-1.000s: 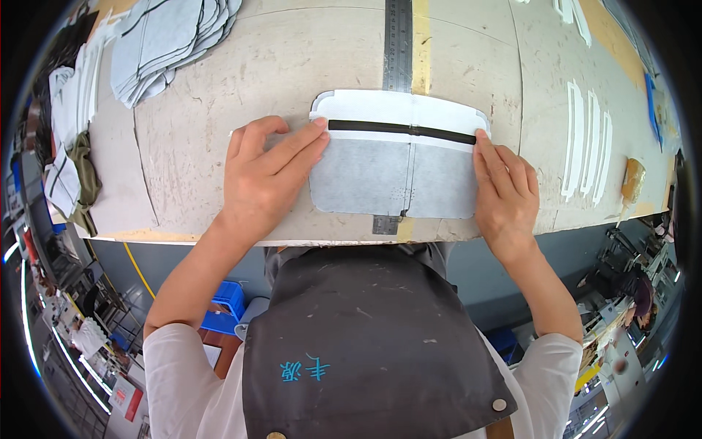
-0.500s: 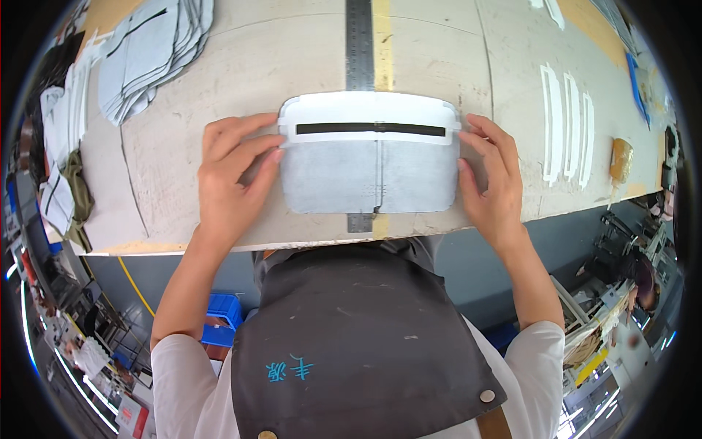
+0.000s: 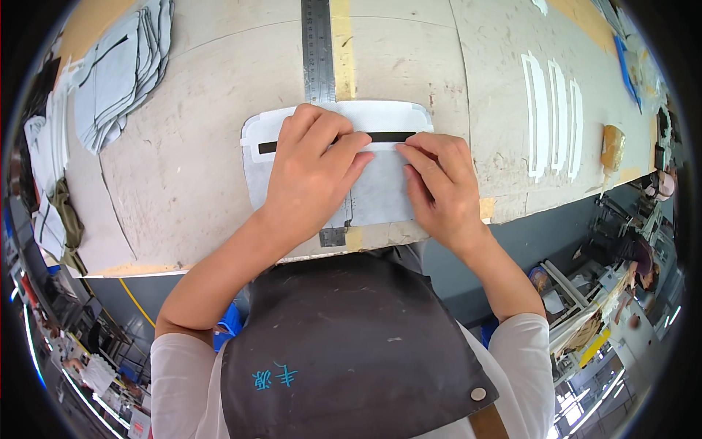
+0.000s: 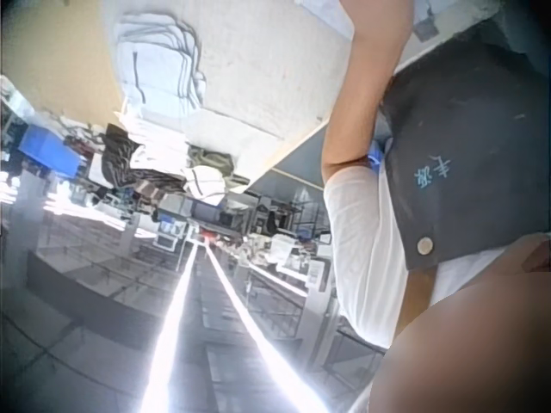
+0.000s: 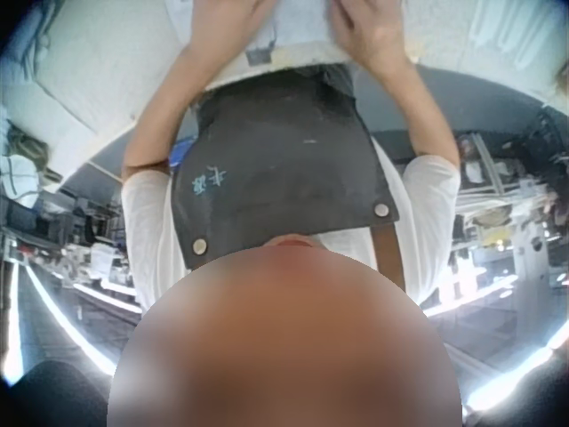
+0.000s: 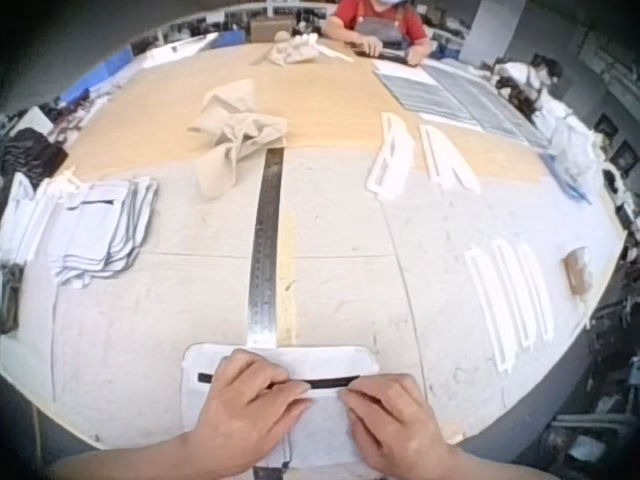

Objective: Assembling fabric or leather bag components by lining up panels and applying adhesive strips.

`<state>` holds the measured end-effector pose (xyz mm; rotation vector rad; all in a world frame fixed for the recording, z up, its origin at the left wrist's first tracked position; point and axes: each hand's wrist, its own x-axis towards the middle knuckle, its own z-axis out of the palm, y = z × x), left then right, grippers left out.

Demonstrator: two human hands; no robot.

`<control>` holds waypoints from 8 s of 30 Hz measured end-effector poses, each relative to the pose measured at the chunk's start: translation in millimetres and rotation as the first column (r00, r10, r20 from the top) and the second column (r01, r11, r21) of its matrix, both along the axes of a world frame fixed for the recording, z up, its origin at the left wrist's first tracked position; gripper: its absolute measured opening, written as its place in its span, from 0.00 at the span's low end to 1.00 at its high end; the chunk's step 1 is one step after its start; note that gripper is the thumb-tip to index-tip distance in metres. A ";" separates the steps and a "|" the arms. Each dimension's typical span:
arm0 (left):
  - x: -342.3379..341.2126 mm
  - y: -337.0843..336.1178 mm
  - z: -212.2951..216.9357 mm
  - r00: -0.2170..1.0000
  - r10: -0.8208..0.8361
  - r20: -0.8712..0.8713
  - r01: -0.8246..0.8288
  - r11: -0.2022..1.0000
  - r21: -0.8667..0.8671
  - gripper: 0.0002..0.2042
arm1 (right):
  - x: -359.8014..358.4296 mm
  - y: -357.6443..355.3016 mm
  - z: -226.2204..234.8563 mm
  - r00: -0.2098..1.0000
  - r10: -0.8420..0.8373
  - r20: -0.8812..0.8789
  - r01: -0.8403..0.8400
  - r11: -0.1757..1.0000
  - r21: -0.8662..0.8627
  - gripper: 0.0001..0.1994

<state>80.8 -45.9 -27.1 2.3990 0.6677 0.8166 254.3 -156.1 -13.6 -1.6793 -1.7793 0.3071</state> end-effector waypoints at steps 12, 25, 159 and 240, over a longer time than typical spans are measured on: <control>-2.3 0.3 0.2 1.000 0.005 0.007 -0.006 0.999 0.046 0.11 | 0.9 -2.0 -4.9 0.999 0.028 0.031 -0.029 0.999 0.042 0.19; -3.5 1.2 -1.1 1.000 -0.010 0.008 0.010 1.000 0.021 0.09 | -0.7 -3.6 -4.0 0.998 0.026 0.057 -0.028 0.999 0.029 0.20; -7.0 58.6 37.5 0.989 -0.146 -0.006 0.120 0.832 -0.542 0.04 | 43.7 128.5 24.0 0.929 0.075 -0.364 -0.285 0.772 -0.568 0.05; -8.7 69.3 26.5 0.985 -0.002 -0.174 -0.039 0.972 -0.230 0.06 | -5.1 36.7 7.0 0.965 0.250 0.076 -0.238 0.961 -0.141 0.26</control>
